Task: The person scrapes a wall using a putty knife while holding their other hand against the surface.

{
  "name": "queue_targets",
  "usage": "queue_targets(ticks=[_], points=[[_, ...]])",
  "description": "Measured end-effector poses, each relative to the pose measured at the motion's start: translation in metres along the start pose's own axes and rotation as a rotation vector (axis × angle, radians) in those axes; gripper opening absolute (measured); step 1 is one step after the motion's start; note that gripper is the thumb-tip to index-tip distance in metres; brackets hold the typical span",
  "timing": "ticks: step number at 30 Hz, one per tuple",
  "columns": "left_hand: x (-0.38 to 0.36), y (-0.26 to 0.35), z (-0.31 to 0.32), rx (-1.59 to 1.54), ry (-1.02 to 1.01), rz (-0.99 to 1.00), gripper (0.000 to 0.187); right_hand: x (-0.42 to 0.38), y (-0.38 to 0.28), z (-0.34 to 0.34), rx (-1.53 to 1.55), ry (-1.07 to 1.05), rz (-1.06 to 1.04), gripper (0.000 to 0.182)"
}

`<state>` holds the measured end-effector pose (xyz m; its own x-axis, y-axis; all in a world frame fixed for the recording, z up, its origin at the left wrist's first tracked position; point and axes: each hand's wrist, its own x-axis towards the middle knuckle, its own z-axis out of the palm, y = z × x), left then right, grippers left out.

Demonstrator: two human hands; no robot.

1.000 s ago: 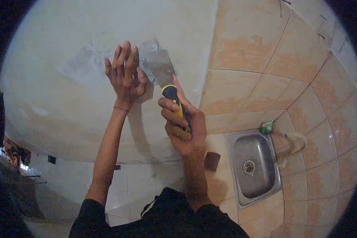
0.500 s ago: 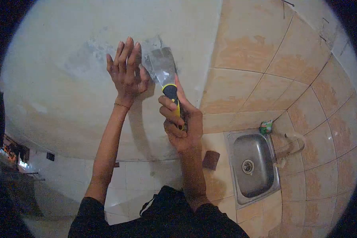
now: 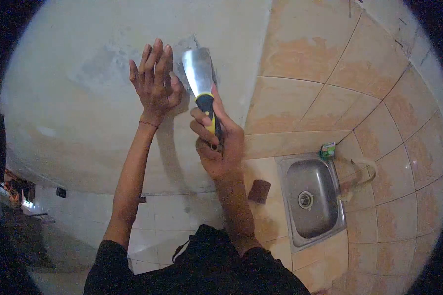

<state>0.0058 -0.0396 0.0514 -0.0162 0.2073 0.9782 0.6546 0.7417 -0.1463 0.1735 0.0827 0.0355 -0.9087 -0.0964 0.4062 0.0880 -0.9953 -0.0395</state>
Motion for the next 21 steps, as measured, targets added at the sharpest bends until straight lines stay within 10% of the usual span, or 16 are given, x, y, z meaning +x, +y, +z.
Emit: queue_targets(ticks=[7,12,21], points=[[0.000,-0.002,0.001,-0.011,0.018,0.014,0.064,-0.030,0.008,0.003,-0.656,0.153,-0.262,0.053],[-0.001,-0.001,0.001,-0.024,0.028,0.017,0.063,-0.008,-0.008,-0.001,-2.312,0.282,-1.074,0.041],[0.000,0.000,-0.002,-0.064,0.001,0.006,0.060,-0.032,0.020,0.026,-2.675,0.578,-0.578,0.044]])
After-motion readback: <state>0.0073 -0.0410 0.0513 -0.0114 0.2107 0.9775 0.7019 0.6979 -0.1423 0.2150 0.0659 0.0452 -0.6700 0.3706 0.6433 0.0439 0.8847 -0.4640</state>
